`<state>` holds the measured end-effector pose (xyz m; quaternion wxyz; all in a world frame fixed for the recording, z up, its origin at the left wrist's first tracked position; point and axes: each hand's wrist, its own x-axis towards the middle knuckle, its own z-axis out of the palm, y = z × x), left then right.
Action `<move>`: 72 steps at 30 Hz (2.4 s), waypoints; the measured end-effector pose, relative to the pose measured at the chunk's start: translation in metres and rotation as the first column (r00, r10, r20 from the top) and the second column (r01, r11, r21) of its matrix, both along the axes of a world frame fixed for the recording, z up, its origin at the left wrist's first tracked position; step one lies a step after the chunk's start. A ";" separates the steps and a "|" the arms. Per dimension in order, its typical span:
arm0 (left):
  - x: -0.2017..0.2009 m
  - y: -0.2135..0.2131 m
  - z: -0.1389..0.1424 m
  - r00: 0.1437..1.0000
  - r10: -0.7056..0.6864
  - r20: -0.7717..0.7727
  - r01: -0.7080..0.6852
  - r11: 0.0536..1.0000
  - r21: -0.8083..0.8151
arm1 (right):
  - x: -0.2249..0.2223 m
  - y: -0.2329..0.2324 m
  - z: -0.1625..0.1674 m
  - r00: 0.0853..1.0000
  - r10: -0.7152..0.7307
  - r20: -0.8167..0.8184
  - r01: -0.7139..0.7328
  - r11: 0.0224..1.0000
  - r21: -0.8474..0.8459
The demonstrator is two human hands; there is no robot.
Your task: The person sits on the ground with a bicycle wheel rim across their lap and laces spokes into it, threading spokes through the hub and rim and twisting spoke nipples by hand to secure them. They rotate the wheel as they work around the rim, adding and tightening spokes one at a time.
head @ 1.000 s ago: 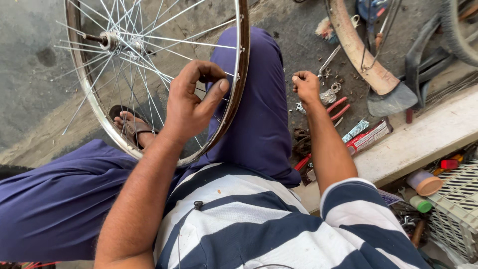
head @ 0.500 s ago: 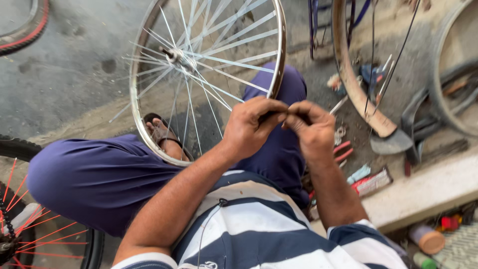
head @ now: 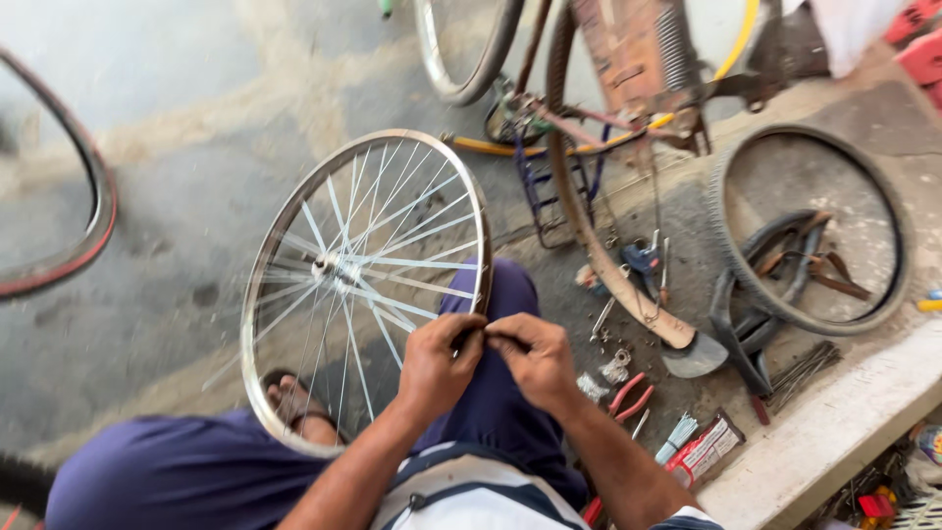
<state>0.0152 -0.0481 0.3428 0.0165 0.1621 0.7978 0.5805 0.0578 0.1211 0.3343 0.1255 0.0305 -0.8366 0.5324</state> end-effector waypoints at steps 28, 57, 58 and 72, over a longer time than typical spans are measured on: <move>0.032 -0.068 -0.207 0.758 0.475 0.448 -0.366 0.877 -0.310 | 0.009 -0.037 -0.027 0.995 0.098 -0.001 -0.098 0.989 0.112; 0.028 -0.053 -0.149 0.651 -0.273 0.709 -0.212 0.831 0.514 | 0.026 -0.035 -0.025 0.988 0.151 0.010 -0.151 0.986 0.069; 0.027 -0.049 -0.147 0.631 -0.278 0.724 -0.223 0.829 0.513 | 0.032 -0.033 -0.022 0.988 0.151 -0.002 -0.151 0.985 0.088; 0.025 -0.028 -0.133 0.561 -0.308 0.769 -0.304 0.787 0.537 | 0.036 -0.035 -0.039 0.991 0.104 0.079 -0.122 0.951 0.285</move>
